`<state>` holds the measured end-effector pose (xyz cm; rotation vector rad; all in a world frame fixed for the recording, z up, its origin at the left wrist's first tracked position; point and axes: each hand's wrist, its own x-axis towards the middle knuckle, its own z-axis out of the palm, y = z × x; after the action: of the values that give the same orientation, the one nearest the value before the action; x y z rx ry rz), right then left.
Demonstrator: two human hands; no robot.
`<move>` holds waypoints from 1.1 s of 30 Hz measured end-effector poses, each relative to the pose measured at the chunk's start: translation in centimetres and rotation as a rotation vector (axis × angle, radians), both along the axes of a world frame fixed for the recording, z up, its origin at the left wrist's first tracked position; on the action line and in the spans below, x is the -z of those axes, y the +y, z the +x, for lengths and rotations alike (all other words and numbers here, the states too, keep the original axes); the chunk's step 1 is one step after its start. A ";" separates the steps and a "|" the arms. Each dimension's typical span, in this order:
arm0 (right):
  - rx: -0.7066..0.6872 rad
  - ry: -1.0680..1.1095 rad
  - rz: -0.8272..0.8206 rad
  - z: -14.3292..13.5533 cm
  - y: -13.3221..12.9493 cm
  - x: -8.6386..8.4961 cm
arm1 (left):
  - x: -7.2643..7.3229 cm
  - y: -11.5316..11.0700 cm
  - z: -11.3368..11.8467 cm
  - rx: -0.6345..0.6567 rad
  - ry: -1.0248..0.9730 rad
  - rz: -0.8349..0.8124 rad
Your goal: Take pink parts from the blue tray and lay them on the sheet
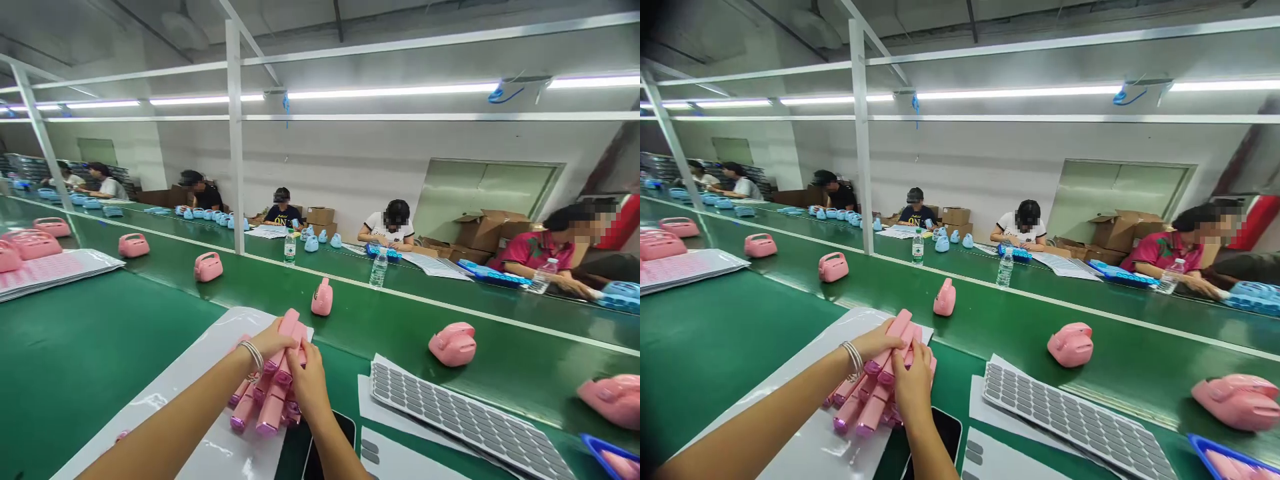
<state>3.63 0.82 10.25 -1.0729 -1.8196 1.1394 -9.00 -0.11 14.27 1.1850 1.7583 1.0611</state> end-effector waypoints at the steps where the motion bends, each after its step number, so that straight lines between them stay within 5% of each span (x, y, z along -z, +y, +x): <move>1: -0.006 -0.051 0.009 0.2 0.1 0.1 | 0.1 0.1 -0.1 0.009 0.041 -0.016; 11: -0.069 -0.378 0.048 1.2 -0.6 1.1 | -0.1 -1.0 0.8 -0.055 0.566 -0.263; 16: -0.096 -0.440 0.105 2.7 -0.9 1.4 | 1.1 -1.9 0.3 -0.063 0.705 -0.243; 22: -0.116 -0.477 0.183 4.6 -1.1 1.3 | 2.6 -3.2 -1.1 -0.046 0.657 -0.118; 28: -0.146 -0.473 0.242 5.5 -0.5 1.7 | 2.0 -3.9 -2.5 -0.151 0.457 0.027; 33: -0.113 -0.487 0.311 5.8 -0.3 2.0 | 2.1 -8.5 -3.4 -0.276 0.303 0.133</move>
<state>9.42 0.56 8.21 -1.1354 -2.3671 0.6523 -12.37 -8.56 12.21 1.2616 2.1620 1.2243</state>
